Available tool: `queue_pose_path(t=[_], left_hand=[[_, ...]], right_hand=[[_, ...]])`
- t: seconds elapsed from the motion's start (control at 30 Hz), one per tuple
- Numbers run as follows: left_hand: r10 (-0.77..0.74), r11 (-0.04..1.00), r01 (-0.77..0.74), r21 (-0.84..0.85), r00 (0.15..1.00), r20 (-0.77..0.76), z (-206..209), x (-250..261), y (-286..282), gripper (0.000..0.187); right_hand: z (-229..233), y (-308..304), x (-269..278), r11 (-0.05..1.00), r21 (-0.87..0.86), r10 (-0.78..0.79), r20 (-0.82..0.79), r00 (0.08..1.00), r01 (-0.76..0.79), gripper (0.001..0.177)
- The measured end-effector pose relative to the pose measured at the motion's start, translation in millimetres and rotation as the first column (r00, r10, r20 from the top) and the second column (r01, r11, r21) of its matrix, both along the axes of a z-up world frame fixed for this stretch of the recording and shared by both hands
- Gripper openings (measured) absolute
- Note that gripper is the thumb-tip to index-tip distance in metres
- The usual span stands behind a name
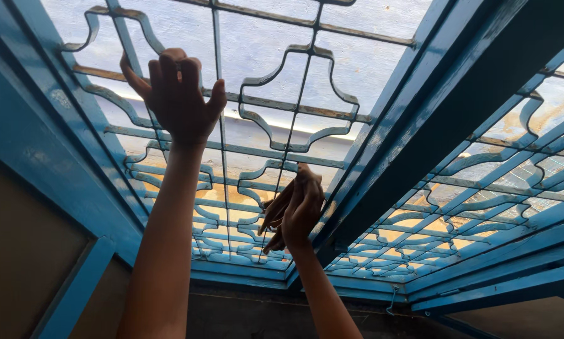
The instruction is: The person cleans a blue metal window frame and its glass panes using a cloth by hand, reaching upward to wipe the bars and the surface of the glass across different sections.
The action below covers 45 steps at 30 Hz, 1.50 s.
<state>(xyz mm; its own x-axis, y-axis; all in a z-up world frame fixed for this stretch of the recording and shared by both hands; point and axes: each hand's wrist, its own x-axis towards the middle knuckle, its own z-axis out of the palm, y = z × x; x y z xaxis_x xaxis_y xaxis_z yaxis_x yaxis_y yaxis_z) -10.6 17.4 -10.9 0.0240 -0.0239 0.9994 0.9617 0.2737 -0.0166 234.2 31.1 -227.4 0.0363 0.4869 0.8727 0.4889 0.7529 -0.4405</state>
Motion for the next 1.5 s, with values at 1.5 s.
queue_pose_path(t=[1.5], left_hand=[[0.005,1.0,-0.004,0.009,0.999,-0.035,1,-1,-8,0.053]], right_hand=[[44,-15,-1,0.98,0.138,-0.168,0.189,0.968,0.143,0.03]])
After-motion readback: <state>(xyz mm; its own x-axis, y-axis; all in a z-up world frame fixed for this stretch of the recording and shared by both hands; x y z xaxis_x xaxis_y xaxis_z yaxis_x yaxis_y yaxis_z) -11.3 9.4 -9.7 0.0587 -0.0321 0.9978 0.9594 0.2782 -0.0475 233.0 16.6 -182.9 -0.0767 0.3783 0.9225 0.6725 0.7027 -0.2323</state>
